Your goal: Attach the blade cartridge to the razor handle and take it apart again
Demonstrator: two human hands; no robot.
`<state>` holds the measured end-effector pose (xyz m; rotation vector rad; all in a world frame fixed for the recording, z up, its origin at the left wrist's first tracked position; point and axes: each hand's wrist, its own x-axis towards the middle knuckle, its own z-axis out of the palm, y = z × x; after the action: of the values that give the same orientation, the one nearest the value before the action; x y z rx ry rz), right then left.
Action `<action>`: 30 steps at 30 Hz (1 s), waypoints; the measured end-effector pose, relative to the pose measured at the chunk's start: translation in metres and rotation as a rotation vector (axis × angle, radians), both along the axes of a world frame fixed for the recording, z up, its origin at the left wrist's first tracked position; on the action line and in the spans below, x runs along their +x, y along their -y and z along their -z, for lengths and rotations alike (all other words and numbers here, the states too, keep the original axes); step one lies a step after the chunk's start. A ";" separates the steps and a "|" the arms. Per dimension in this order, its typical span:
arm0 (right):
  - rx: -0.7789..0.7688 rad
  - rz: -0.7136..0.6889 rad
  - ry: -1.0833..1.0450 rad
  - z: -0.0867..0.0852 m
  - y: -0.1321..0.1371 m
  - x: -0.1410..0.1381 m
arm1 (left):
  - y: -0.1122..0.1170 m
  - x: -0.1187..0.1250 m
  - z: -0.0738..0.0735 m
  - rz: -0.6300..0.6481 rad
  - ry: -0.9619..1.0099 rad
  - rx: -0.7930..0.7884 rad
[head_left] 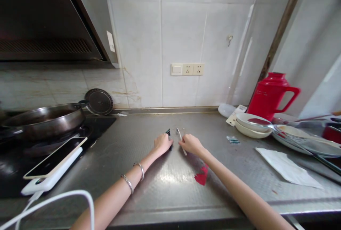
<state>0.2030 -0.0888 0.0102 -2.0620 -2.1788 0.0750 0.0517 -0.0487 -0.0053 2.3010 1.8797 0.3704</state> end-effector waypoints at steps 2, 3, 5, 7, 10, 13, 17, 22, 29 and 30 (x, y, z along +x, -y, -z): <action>-0.001 -0.014 -0.005 0.001 -0.002 -0.008 | -0.001 0.000 0.001 -0.005 0.012 0.000; 0.000 -0.021 -0.007 0.002 -0.002 -0.011 | -0.001 -0.001 0.001 -0.007 0.018 0.001; -0.001 -0.033 -0.007 0.003 -0.003 -0.014 | -0.002 -0.001 0.002 -0.005 0.025 0.002; -0.002 -0.031 0.003 0.005 -0.004 -0.017 | -0.004 -0.001 0.004 -0.003 0.028 0.004; 0.001 -0.020 0.026 0.006 -0.004 -0.019 | -0.005 -0.001 0.006 0.001 0.035 0.004; 0.005 -0.015 0.015 0.006 -0.003 -0.019 | -0.007 -0.002 0.008 0.010 0.044 0.013; 0.044 0.001 -0.049 0.002 -0.001 -0.003 | -0.009 -0.006 0.010 0.007 0.077 0.021; 0.179 0.055 -0.193 -0.001 -0.001 0.064 | -0.017 -0.023 0.013 0.003 0.176 0.081; 0.410 0.284 -0.093 0.026 0.008 0.206 | -0.034 -0.048 0.017 -0.032 0.441 0.243; 0.410 0.297 -0.087 0.030 0.011 0.221 | -0.036 -0.050 0.017 -0.036 0.478 0.250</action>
<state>0.4238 -0.0996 -0.0199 -2.0619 -1.6451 -0.2833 0.0017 -0.0129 -0.0225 2.0651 1.7055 1.1039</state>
